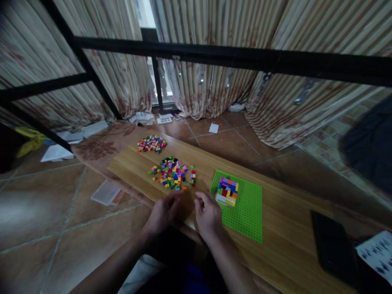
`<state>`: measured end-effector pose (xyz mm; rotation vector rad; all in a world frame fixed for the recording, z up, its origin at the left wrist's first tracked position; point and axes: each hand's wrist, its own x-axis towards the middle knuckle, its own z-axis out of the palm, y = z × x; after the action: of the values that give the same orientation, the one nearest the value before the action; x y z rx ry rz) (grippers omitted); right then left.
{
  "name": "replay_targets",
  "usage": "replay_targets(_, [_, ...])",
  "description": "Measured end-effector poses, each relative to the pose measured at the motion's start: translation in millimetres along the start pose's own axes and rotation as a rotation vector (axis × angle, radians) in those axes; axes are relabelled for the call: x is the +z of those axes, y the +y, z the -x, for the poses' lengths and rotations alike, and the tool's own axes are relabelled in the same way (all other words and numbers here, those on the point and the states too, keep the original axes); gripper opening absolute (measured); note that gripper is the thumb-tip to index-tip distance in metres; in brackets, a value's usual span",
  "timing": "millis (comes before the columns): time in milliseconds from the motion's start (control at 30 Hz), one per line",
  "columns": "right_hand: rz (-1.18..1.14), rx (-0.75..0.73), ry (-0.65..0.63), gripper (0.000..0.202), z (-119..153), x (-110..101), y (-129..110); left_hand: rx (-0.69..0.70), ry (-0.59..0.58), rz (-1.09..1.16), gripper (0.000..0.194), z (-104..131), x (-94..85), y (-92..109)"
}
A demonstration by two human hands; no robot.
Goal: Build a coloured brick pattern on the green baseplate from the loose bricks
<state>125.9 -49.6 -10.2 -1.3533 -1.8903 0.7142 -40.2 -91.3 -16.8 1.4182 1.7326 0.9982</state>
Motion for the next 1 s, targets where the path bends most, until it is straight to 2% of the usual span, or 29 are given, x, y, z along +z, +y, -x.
replay_targets(200, [0.263, -0.123, -0.105, 0.02, -28.9, 39.7, -2.7, -0.054, 0.028, -0.003, 0.035, -5.3, -11.9, -2.6])
replay_targets(333, [0.411, -0.137, -0.117, 0.014, -35.0, 51.9, -4.4, -0.064, 0.007, 0.021, 0.036, -7.2, -12.7, -7.0])
replay_targets(433, [0.426, -0.138, -0.102, 0.013, -32.0, 54.0, -5.4, -0.08, 0.007, 0.043, 0.037, -8.4, -12.3, -8.3])
replay_targets(567, [0.243, -0.133, -0.053, 0.012, -19.9, 44.9, -10.0, -0.079, 0.005, 0.193, 0.034, -11.1, -9.6, -2.3])
replay_targets(667, [0.093, -0.104, -0.021, 0.011, -7.5, 31.7, -15.2, -0.106, -0.113, 0.443, 0.032, -13.4, -3.3, 7.2])
replay_targets(800, [-0.007, -0.056, -0.008, 0.012, 4.4, 11.2, -15.6, -0.259, -0.276, 0.729, 0.035, -14.5, 10.7, 20.9])
replay_targets(900, [-0.054, 0.016, 0.009, 0.01, 8.8, -4.7, -9.2, -0.31, -0.334, 0.803, 0.033, -15.6, 22.4, 29.9])
replay_targets(1000, [-0.039, 0.045, -0.006, 0.012, 12.4, -19.6, -1.1, -0.289, -0.316, 0.753, 0.03, -18.6, 34.6, 34.7])
